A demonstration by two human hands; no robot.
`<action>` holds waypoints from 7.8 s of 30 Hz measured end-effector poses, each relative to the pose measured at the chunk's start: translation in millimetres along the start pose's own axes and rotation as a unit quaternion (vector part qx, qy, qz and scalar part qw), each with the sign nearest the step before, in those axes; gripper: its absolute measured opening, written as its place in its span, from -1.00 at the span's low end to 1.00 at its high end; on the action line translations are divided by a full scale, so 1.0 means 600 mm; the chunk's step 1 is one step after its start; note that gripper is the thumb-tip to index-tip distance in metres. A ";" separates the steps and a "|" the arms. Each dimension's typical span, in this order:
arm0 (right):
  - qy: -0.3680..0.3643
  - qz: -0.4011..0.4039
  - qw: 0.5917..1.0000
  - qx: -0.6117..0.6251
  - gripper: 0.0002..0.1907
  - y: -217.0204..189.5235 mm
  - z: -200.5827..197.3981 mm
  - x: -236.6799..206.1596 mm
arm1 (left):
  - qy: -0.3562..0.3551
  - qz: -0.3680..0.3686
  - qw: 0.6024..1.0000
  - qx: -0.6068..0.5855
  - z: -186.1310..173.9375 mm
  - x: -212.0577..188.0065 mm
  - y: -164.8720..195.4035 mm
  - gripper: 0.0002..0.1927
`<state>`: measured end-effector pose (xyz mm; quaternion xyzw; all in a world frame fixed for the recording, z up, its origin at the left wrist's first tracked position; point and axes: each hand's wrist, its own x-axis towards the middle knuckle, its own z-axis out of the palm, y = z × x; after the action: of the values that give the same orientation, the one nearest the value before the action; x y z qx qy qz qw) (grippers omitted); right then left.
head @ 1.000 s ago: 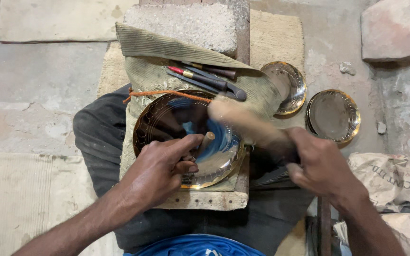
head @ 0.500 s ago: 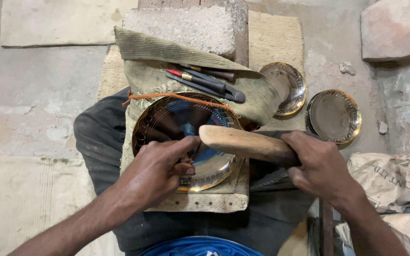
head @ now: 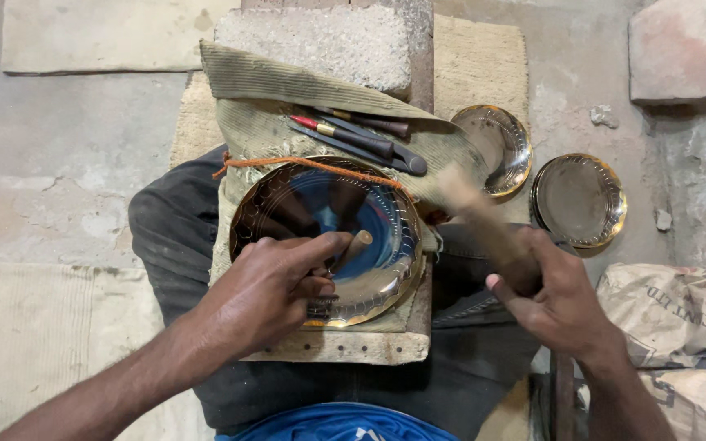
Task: The person sits on the floor and uses a wooden mallet to repeatedly strike a metal punch held against the rim of a brass plate. The plate rests on a cushioned block. The person rotates the plate and continues hammering the punch along the edge to form a decorative pattern.
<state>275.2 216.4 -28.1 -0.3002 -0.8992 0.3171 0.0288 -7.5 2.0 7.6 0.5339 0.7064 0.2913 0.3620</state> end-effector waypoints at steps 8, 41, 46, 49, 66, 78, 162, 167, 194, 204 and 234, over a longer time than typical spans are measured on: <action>0.029 -0.010 0.998 0.062 -0.51 -0.001 0.027 -0.008 | -0.009 -0.008 1.000 0.026 -0.004 -0.001 0.000 -0.49; 0.025 -0.144 0.989 -0.026 -0.33 0.016 0.057 -0.033 | -0.072 0.007 0.993 0.090 -0.022 0.009 0.006 -0.52; 0.012 0.002 0.999 0.042 -0.46 -0.002 0.075 -0.033 | -0.091 -0.029 0.991 0.091 -0.024 0.011 0.008 -0.46; 0.039 -0.005 0.997 0.063 -0.48 -0.004 0.077 -0.035 | -0.105 -0.035 0.989 0.095 -0.026 0.014 0.007 -0.45; 0.064 0.038 0.989 0.129 -0.48 0.008 0.099 -0.050 | -0.088 0.020 0.991 0.096 -0.037 0.014 0.012 -0.39; 0.066 0.030 0.994 0.080 -0.42 -0.001 0.095 -0.045 | -0.119 -0.038 0.989 0.082 -0.040 0.017 0.010 -0.36; 0.003 0.053 0.994 0.094 -0.43 -0.041 0.097 -0.066 | -0.142 -0.016 0.981 0.134 -0.072 0.025 0.019 -0.46; 0.032 -0.043 0.995 0.088 -0.49 -0.071 0.083 -0.047 | -0.089 -0.005 0.992 0.085 -0.094 0.025 0.003 -0.50; 0.117 -0.132 0.984 -0.010 -0.43 -0.107 -0.009 0.054 | 0.098 -0.091 0.979 -0.153 0.047 -0.007 -0.007 -0.40; 0.141 -0.161 0.969 -0.127 -0.26 -0.050 -0.017 0.057 | 0.167 0.050 0.982 -0.074 0.073 -0.013 -0.008 -0.56; 0.093 -0.114 0.970 -0.193 -0.37 -0.037 -0.045 0.056 | 0.109 -0.016 0.990 -0.094 0.061 -0.007 -0.008 -0.50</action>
<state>242.5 236.5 1.8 -0.2241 -0.9650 0.1028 0.0897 20.8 -2.1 -16.3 0.4516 0.7194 0.4069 0.3361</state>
